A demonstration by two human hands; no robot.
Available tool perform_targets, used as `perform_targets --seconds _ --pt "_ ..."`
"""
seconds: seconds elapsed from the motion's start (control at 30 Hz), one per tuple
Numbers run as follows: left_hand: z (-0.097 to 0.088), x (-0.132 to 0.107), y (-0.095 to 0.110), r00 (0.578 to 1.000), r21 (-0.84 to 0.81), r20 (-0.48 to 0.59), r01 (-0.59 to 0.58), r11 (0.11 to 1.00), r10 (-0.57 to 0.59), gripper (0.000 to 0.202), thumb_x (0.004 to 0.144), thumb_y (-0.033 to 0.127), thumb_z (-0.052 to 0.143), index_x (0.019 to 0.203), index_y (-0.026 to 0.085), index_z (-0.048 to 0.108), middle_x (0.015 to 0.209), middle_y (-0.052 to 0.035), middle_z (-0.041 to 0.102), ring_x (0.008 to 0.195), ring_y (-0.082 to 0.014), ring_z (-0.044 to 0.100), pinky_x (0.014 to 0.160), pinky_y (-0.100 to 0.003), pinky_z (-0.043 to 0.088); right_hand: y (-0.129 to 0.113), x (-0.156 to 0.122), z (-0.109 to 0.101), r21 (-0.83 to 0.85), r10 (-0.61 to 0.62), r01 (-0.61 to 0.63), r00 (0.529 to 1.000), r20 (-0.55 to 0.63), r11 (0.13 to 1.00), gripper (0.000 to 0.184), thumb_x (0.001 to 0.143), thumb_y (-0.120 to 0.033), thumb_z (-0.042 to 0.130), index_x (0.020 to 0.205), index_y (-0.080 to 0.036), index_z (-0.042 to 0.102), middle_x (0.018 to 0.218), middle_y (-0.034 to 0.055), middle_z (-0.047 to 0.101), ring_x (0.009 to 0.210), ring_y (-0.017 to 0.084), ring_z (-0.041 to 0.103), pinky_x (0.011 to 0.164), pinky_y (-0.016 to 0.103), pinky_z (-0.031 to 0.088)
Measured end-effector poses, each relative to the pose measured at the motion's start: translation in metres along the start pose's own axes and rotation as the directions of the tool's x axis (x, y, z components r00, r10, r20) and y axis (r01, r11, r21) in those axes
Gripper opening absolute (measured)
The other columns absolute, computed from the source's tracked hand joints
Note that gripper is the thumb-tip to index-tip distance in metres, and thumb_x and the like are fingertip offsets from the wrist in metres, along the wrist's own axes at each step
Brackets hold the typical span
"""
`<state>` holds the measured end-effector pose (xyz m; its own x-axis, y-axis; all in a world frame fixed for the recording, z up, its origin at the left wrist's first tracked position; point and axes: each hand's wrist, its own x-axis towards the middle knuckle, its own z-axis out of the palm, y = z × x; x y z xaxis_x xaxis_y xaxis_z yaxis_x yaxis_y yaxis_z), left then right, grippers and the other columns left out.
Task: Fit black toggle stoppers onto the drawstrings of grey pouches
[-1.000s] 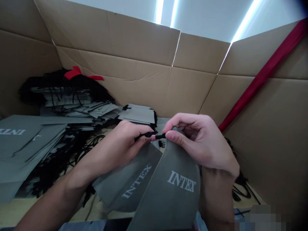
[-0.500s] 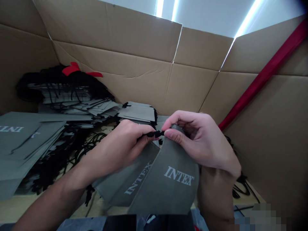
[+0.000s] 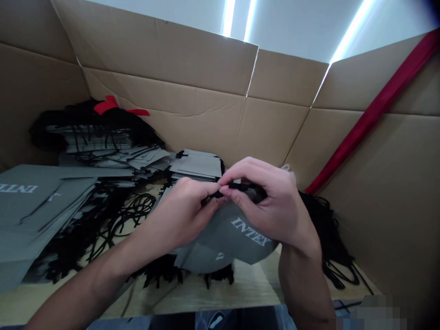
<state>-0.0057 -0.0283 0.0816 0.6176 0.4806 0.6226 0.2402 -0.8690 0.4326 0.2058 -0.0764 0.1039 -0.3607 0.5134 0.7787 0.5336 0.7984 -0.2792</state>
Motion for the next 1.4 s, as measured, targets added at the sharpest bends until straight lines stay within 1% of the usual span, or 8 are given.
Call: perform_targets --seconds 0.1,0.23,0.37,0.57,0.87,1.07,1.2,1.4 --pt "-0.001 0.000 0.004 1.000 -0.025 -0.005 0.020 0.999 -0.020 0.029 0.108 0.022 0.059 0.089 0.016 0.080 0.065 0.0060 0.059 0.058 -0.0072 0.045 0.054 -0.021 0.036 0.001 0.001 -0.001 0.040 0.033 -0.033 0.999 0.007 0.999 0.012 0.100 -0.008 0.076 0.100 -0.020 0.076 0.098 -0.0013 0.079 0.090 0.013 0.073 0.082 0.024 0.055" --pt "-0.006 0.002 0.011 0.994 -0.293 -0.046 0.083 0.953 -0.101 0.010 0.102 0.021 0.075 0.107 0.019 0.083 0.091 0.0019 0.082 0.078 -0.0100 0.074 0.070 -0.016 0.058 -0.001 0.002 -0.006 0.022 0.136 -0.135 0.989 -0.059 0.991 0.007 0.102 -0.014 0.077 0.100 -0.021 0.078 0.096 -0.0026 0.080 0.087 0.012 0.073 0.079 0.024 0.055" --pt "-0.007 0.004 0.015 0.975 -0.447 -0.131 0.103 0.889 -0.179 0.008 0.098 0.019 0.081 0.105 0.018 0.085 0.096 -0.0008 0.088 0.082 -0.0114 0.082 0.069 -0.011 0.062 -0.003 0.002 -0.008 0.029 0.176 -0.174 0.980 -0.096 0.984 0.016 0.101 -0.010 0.073 0.104 -0.024 0.080 0.098 -0.0032 0.081 0.087 0.013 0.073 0.078 0.025 0.055" --pt "-0.004 0.005 0.015 0.976 -0.401 -0.196 0.013 0.916 -0.100 0.010 0.096 0.015 0.081 0.104 0.018 0.087 0.093 -0.0012 0.089 0.080 -0.0118 0.084 0.071 -0.011 0.064 -0.002 0.001 -0.003 0.012 0.132 -0.131 0.977 -0.170 0.991 0.024 0.092 -0.004 0.070 0.094 -0.025 0.082 0.093 -0.0033 0.081 0.083 0.014 0.073 0.076 0.027 0.056" --pt "-0.003 -0.002 0.006 0.968 -0.199 -0.250 -0.064 0.978 0.012 0.016 0.093 0.016 0.082 0.108 0.015 0.087 0.095 -0.0045 0.088 0.084 -0.0158 0.084 0.080 -0.020 0.067 -0.003 -0.002 0.001 -0.110 0.103 -0.129 0.971 -0.214 0.985 0.024 0.091 -0.006 0.072 0.093 -0.028 0.083 0.091 -0.0029 0.083 0.082 0.016 0.075 0.078 0.032 0.060" --pt "-0.004 0.001 0.007 0.958 -0.221 -0.282 -0.009 0.975 -0.056 0.013 0.098 0.019 0.080 0.107 0.016 0.088 0.098 -0.0036 0.090 0.080 -0.0130 0.084 0.073 -0.015 0.065 -0.006 -0.002 -0.001 -0.163 0.055 -0.101 0.962 -0.268 0.981 0.020 0.093 -0.009 0.071 0.102 -0.025 0.078 0.099 -0.0002 0.082 0.086 0.018 0.075 0.079 0.033 0.060" --pt "-0.003 0.001 0.008 0.935 -0.183 -0.354 -0.028 0.983 -0.039 0.014 0.096 0.020 0.084 0.109 0.019 0.089 0.099 -0.0014 0.090 0.083 -0.0132 0.084 0.076 -0.015 0.066 -0.011 -0.004 -0.005 -0.200 -0.009 -0.036 0.975 -0.220 0.979 0.018 0.092 -0.012 0.075 0.101 -0.028 0.074 0.096 0.0005 0.081 0.082 0.019 0.073 0.076 0.036 0.061" --pt "-0.004 -0.003 0.005 0.926 -0.057 -0.375 -0.071 0.996 0.044 0.011 0.099 0.021 0.083 0.109 0.022 0.089 0.105 -0.0008 0.090 0.087 -0.0148 0.085 0.080 -0.019 0.066 -0.013 -0.004 0.001 -0.251 -0.116 0.069 0.977 -0.177 0.965 0.023 0.095 -0.007 0.070 0.105 -0.026 0.074 0.097 0.0019 0.083 0.085 0.020 0.074 0.079 0.036 0.061"
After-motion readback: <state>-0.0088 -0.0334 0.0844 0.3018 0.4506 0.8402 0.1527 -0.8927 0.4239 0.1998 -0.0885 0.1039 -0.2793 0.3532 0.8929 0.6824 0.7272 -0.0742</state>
